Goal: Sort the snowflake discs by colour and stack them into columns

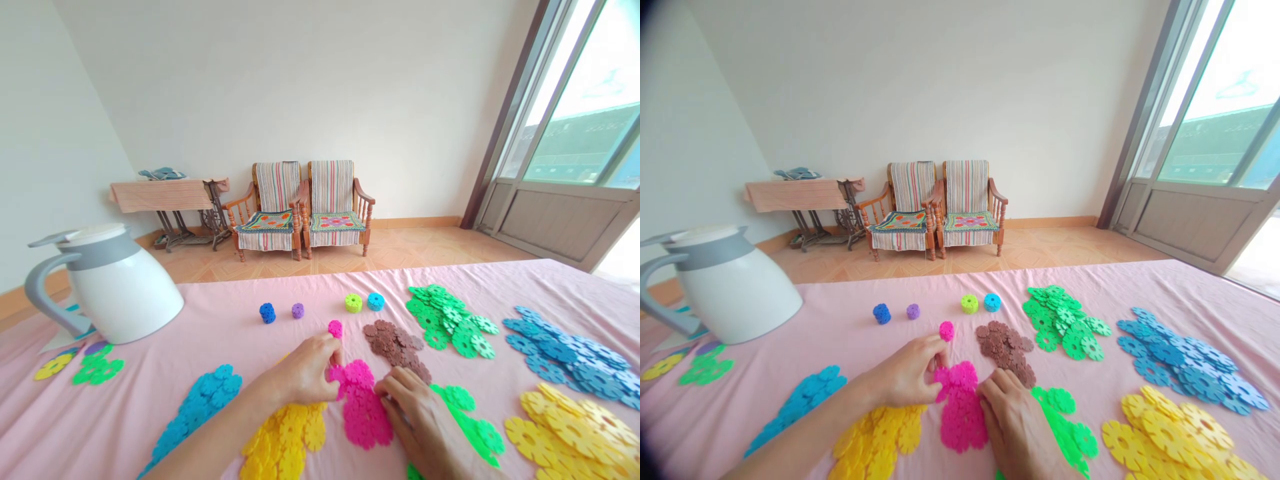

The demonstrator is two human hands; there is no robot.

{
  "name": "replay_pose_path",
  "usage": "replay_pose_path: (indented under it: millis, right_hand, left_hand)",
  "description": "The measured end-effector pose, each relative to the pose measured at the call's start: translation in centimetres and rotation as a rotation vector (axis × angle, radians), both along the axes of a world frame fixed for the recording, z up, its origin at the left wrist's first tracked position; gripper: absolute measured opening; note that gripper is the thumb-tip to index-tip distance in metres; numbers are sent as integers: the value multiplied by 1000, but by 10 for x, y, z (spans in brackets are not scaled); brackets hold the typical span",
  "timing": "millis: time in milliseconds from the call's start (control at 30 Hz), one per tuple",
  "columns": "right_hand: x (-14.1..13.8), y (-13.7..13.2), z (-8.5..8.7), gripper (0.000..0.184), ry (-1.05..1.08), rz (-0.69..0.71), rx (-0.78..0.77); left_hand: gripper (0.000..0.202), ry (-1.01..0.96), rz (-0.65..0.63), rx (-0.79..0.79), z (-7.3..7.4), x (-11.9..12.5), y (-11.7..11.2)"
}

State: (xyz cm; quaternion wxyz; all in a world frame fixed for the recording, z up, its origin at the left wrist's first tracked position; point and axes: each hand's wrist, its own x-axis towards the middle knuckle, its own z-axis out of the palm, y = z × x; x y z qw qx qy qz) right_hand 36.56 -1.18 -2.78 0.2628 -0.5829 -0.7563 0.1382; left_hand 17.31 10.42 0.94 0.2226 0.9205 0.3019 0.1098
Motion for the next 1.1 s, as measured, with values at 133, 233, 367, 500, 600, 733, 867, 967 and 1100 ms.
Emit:
replay_pose_path:
  millis: [133, 233, 367, 500, 600, 733, 867, 967, 1100]
  right_hand:
    - [0, 0, 0, 27, -4, -2, -11]
    - [1, -1, -1, 27, -8, 0, -11]
    - [1, 0, -3, 27, -21, 3, 0]
    - [1, 1, -2, 26, -25, 3, 1]
    - [1, 0, -1, 26, -21, 8, -3]
    - [1, 0, -1, 27, -24, 10, -9]
    - [1, 0, 0, 27, -28, 11, -8]
    - [1, 1, 0, 26, -30, 9, -2]
    - [1, 1, -1, 24, -27, 5, 4]
  left_hand:
    - [21, -72, 81, 13, 5, -3, 14]
    - [21, -134, 185, 52, 9, 0, 29]
    - [18, -146, 254, 89, 11, 8, 46]
    - [18, -100, 230, 130, 8, 15, 53]
    - [17, -76, 211, 139, 6, 17, 54]
    - [17, -65, 196, 141, 3, 19, 56]
    - [18, -71, 192, 147, 7, 17, 53]
    - [17, -109, 157, 149, 13, 15, 42]
    - [14, -64, -20, 31, 13, 12, 16]
